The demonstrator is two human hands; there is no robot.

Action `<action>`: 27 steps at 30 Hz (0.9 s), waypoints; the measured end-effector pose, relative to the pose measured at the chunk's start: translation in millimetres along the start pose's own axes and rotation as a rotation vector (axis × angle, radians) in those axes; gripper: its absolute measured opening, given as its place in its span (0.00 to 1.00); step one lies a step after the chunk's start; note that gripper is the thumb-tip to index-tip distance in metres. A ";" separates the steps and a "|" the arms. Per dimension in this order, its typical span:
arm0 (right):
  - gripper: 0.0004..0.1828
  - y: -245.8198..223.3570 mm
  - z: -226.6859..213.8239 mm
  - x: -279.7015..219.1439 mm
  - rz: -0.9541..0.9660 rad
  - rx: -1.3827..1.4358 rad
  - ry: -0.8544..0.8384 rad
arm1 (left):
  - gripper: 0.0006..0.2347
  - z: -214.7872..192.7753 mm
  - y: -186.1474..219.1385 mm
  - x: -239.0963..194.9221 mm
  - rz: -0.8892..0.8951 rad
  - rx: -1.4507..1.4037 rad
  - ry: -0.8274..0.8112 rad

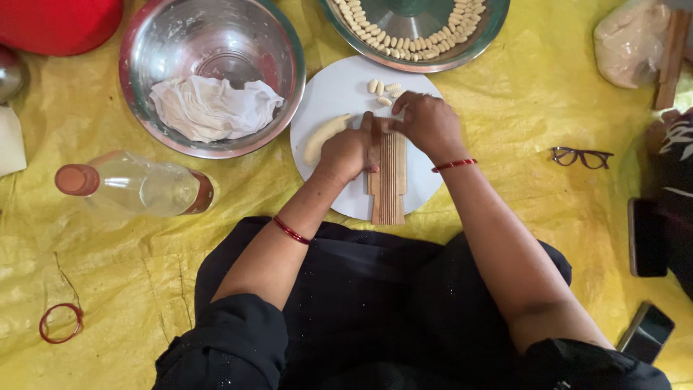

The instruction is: The person sits on a yellow tarp and shapes dough into small ridged pieces using a wooden grooved board. They roll a piece of dough on the board, cut it into segments, and place the pieces into a metal tray. The process is repeated with multiple pieces of dough.

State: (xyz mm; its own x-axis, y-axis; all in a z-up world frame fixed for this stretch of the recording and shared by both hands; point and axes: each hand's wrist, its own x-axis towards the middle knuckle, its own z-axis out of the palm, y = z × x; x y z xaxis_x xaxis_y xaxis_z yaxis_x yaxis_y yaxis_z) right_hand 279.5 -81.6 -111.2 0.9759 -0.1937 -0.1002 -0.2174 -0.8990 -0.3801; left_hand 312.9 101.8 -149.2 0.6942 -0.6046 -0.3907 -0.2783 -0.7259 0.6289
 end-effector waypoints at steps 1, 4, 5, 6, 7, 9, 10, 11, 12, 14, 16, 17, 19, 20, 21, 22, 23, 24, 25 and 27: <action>0.19 -0.5 -3.4 0.2 -0.028 -0.026 -0.063 | 0.35 -2.4 1.9 -0.1 -0.011 0.017 -0.006; 0.18 -1.5 -6.0 0.8 -0.083 -0.201 -0.065 | 0.21 -4.2 3.8 0.1 0.057 -0.026 0.061; 0.16 -0.4 -4.7 0.6 -0.100 -0.124 -0.011 | 0.24 -2.8 2.9 0.1 0.062 -0.004 0.069; 0.15 1.7 -3.4 1.8 -0.116 -0.046 0.043 | 0.27 -1.3 1.8 0.6 0.066 0.018 0.076; 0.14 4.8 -2.3 3.7 -0.132 0.032 0.097 | 0.31 -0.1 0.7 1.4 0.071 0.039 0.084; 0.15 14.0 -1.9 9.0 -0.092 0.086 0.191 | 0.38 1.0 -1.0 2.8 0.009 0.049 0.013; 0.16 19.3 -1.7 11.2 -0.072 0.113 0.237 | 0.42 0.7 -1.3 2.9 -0.023 0.053 -0.024; 0.14 25.5 -2.6 12.8 -0.075 0.107 0.253 | 0.42 -0.2 -1.1 2.8 0.014 0.057 0.015; 0.13 33.5 -6.0 13.9 -0.077 0.101 0.269 | 0.42 -1.2 -0.5 1.6 0.052 0.061 0.054; 0.12 47.8 -13.2 12.5 -0.067 0.083 0.253 | 0.40 -3.2 2.8 -1.2 0.061 0.069 0.063; 0.13 55.6 -18.9 11.7 -0.046 0.063 0.189 | 0.38 -6.8 5.0 -4.1 -0.001 0.079 0.006; 0.15 57.0 -19.9 10.5 -0.019 0.072 0.142 | 0.36 -7.4 5.7 -5.6 0.011 0.067 0.028; 0.20 55.5 -18.9 7.5 0.035 0.091 0.048 | 0.31 -7.2 6.1 -7.0 0.035 0.043 0.072; 0.21 53.1 -17.4 5.9 0.013 0.089 0.057 | 0.33 -6.6 6.0 -6.8 0.026 0.048 0.061; 0.22 49.6 -14.9 4.9 -0.009 0.088 0.066 | 0.35 -5.9 5.6 -5.7 0.016 0.054 0.050; 0.23 46.1 -12.3 4.1 -0.031 0.087 0.076 | 0.37 -5.0 4.9 -4.5 0.007 0.060 0.039; 0.22 43.1 -10.3 3.9 -0.049 0.053 0.098 | 0.36 -4.0 4.4 -2.5 0.083 0.103 0.153; 0.21 40.5 -8.1 4.0 -0.067 0.018 0.119 | 0.34 -2.8 4.3 0.0 0.159 0.145 0.267; 0.20 38.6 -6.4 4.2 -0.085 -0.016 0.141 | 0.33 -2.0 3.4 2.0 0.235 0.188 0.381; 0.15 37.8 -4.6 5.7 -0.052 -0.030 0.129 | 0.26 -0.5 2.6 7.7 0.240 0.072 0.446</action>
State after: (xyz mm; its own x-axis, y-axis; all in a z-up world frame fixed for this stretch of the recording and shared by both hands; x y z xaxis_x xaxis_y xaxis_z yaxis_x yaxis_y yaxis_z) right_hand 277.0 -118.6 -122.0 0.9802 -0.1941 0.0385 -0.1683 -0.9199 -0.3542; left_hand 317.8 95.4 -150.3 0.8163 -0.5699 0.0939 -0.4988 -0.6137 0.6120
